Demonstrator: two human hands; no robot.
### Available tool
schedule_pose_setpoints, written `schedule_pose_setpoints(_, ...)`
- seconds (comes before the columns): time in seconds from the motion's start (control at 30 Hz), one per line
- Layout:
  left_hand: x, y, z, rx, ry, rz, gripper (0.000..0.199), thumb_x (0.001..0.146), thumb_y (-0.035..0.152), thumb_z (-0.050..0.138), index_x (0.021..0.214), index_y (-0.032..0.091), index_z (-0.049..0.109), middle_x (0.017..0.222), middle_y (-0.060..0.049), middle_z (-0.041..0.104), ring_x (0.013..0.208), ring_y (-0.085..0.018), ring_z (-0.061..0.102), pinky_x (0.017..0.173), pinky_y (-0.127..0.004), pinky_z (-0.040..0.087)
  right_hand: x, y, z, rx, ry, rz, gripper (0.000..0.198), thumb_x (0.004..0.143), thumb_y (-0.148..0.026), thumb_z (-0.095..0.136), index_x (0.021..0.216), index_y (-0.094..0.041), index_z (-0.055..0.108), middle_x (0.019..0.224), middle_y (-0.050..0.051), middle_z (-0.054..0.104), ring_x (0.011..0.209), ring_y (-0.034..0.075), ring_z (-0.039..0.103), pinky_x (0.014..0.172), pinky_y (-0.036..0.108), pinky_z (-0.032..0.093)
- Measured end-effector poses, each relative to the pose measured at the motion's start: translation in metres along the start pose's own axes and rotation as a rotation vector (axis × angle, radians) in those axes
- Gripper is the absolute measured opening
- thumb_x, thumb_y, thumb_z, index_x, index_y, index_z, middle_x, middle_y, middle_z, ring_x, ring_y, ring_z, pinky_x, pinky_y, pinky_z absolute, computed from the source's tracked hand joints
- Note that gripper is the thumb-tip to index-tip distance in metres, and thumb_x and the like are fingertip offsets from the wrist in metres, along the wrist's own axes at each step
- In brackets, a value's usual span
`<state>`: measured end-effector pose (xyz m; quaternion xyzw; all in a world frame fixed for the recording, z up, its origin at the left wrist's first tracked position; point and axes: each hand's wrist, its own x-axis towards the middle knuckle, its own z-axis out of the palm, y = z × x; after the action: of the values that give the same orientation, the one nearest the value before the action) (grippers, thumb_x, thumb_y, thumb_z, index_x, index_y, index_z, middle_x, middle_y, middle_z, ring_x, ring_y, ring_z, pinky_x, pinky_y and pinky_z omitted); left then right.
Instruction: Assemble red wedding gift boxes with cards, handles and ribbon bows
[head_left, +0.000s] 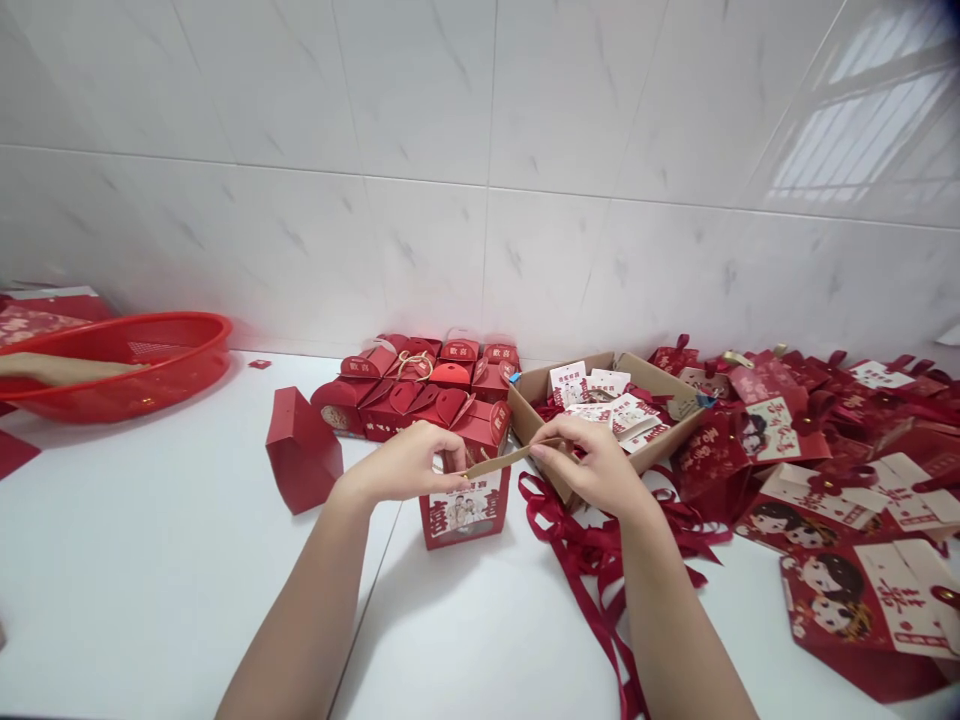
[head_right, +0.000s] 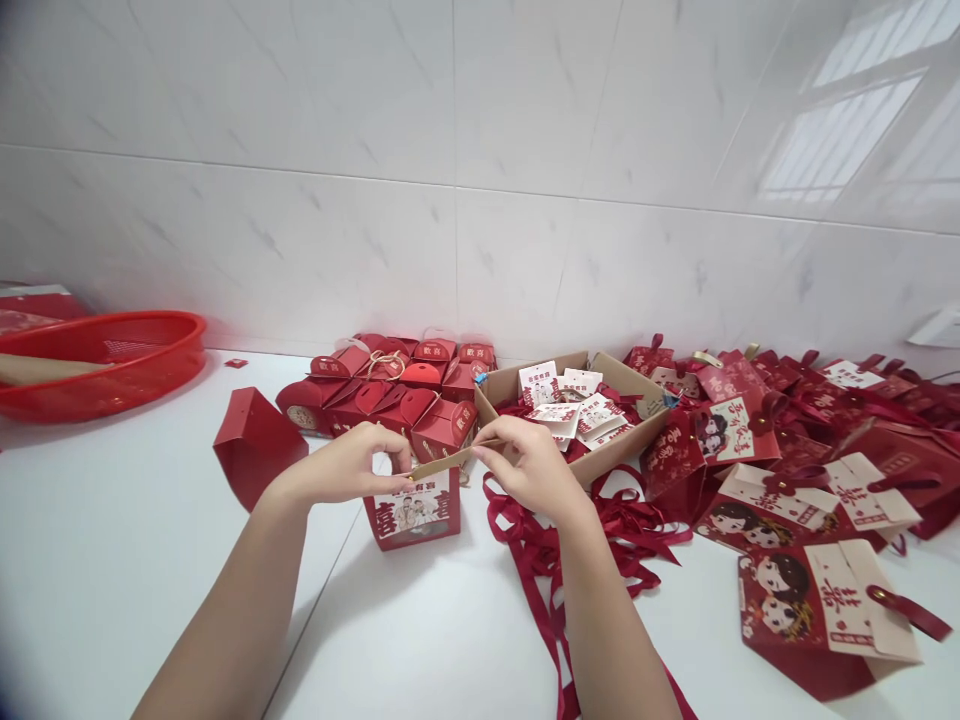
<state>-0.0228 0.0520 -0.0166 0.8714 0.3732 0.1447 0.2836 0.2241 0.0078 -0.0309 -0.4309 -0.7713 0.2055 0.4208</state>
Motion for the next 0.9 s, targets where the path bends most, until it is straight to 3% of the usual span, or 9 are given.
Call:
schedule_pose_setpoints(0.1, 0.001, 0.013, 0.009, 0.028, -0.003, 0.078, 0.014, 0.073, 0.03, 0.065, 0.064, 0.019, 0.063, 0.068, 0.002, 0.067, 0.064, -0.014, 0.057, 0.057, -0.023, 0.035, 0.001, -0.006, 0.007, 0.048, 0.168, -0.119, 0.009, 0.083, -0.025, 0.057, 0.078, -0.019, 0.062, 0.081, 0.005, 0.062, 0.076, 0.015, 0.057, 0.066, 0.027, 0.046)
schedule_pose_setpoints(0.2, 0.001, 0.024, 0.016, 0.094, -0.009, 0.171, 0.011, 0.074, 0.025, 0.065, 0.065, 0.019, 0.063, 0.066, 0.002, 0.065, 0.062, -0.013, 0.054, 0.058, -0.023, 0.034, 0.002, -0.007, 0.018, 0.201, 0.277, -0.097, 0.004, 0.082, -0.023, 0.06, 0.083, -0.021, 0.057, 0.079, 0.002, 0.061, 0.074, 0.013, 0.059, 0.066, 0.026, 0.048)
schedule_pose_setpoints(0.33, -0.008, 0.033, 0.014, 0.242, 0.067, 0.285, 0.012, 0.079, 0.022, 0.063, 0.067, 0.02, 0.063, 0.064, 0.004, 0.064, 0.067, -0.013, 0.052, 0.069, -0.025, 0.037, 0.003, 0.0, 0.028, 0.338, 0.474, -0.052, 0.027, 0.078, -0.021, 0.065, 0.097, -0.025, 0.046, 0.071, -0.006, 0.056, 0.062, 0.01, 0.057, 0.058, 0.022, 0.049)
schedule_pose_setpoints(0.47, -0.022, 0.042, 0.012, 0.36, 0.271, 0.493, 0.018, 0.088, 0.018, 0.052, 0.072, 0.02, 0.061, 0.062, 0.006, 0.063, 0.058, -0.008, 0.048, 0.081, -0.028, 0.035, -0.001, 0.002, 0.021, 0.167, 0.501, -0.096, 0.026, 0.075, -0.02, 0.068, 0.099, -0.025, 0.059, 0.075, -0.002, 0.061, 0.067, 0.012, 0.06, 0.057, 0.023, 0.05)
schedule_pose_setpoints(0.57, -0.029, 0.05, 0.015, 0.449, 0.407, 0.6, 0.02, 0.088, 0.014, 0.049, 0.071, 0.019, 0.058, 0.057, 0.006, 0.059, 0.054, -0.007, 0.045, 0.08, -0.029, 0.035, -0.008, -0.003, 0.016, 0.205, 0.541, -0.12, 0.036, 0.075, -0.017, 0.069, 0.108, -0.027, 0.059, 0.073, -0.002, 0.062, 0.059, 0.011, 0.059, 0.049, 0.024, 0.05)
schedule_pose_setpoints(0.63, -0.032, 0.055, 0.018, 0.487, 0.455, 0.641, 0.02, 0.087, 0.011, 0.05, 0.069, 0.019, 0.057, 0.056, 0.007, 0.056, 0.054, -0.007, 0.044, 0.08, -0.029, 0.035, -0.011, -0.008, 0.016, 0.181, 0.579, -0.163, 0.04, 0.074, -0.014, 0.069, 0.109, -0.028, 0.06, 0.073, -0.002, 0.063, 0.056, 0.011, 0.059, 0.046, 0.023, 0.049)
schedule_pose_setpoints(0.77, -0.036, 0.06, 0.025, 0.531, 0.5, 0.659, 0.02, 0.083, 0.004, 0.051, 0.071, 0.019, 0.057, 0.059, 0.006, 0.057, 0.057, -0.008, 0.045, 0.08, -0.031, 0.034, -0.014, -0.017, 0.016, 0.01, 0.659, -0.32, 0.036, 0.073, -0.005, 0.067, 0.101, -0.028, 0.068, 0.076, -0.001, 0.066, 0.064, 0.013, 0.061, 0.055, 0.026, 0.051)
schedule_pose_setpoints(0.9, -0.04, 0.06, 0.029, 0.545, 0.507, 0.669, 0.022, 0.08, -0.001, 0.051, 0.067, 0.017, 0.054, 0.062, 0.006, 0.059, 0.058, -0.008, 0.045, 0.082, -0.032, 0.033, -0.018, -0.026, 0.009, 0.044, 0.474, -0.271, 0.043, 0.08, -0.003, 0.053, 0.114, -0.029, 0.064, 0.087, 0.003, 0.064, 0.072, 0.015, 0.059, 0.057, 0.028, 0.048)
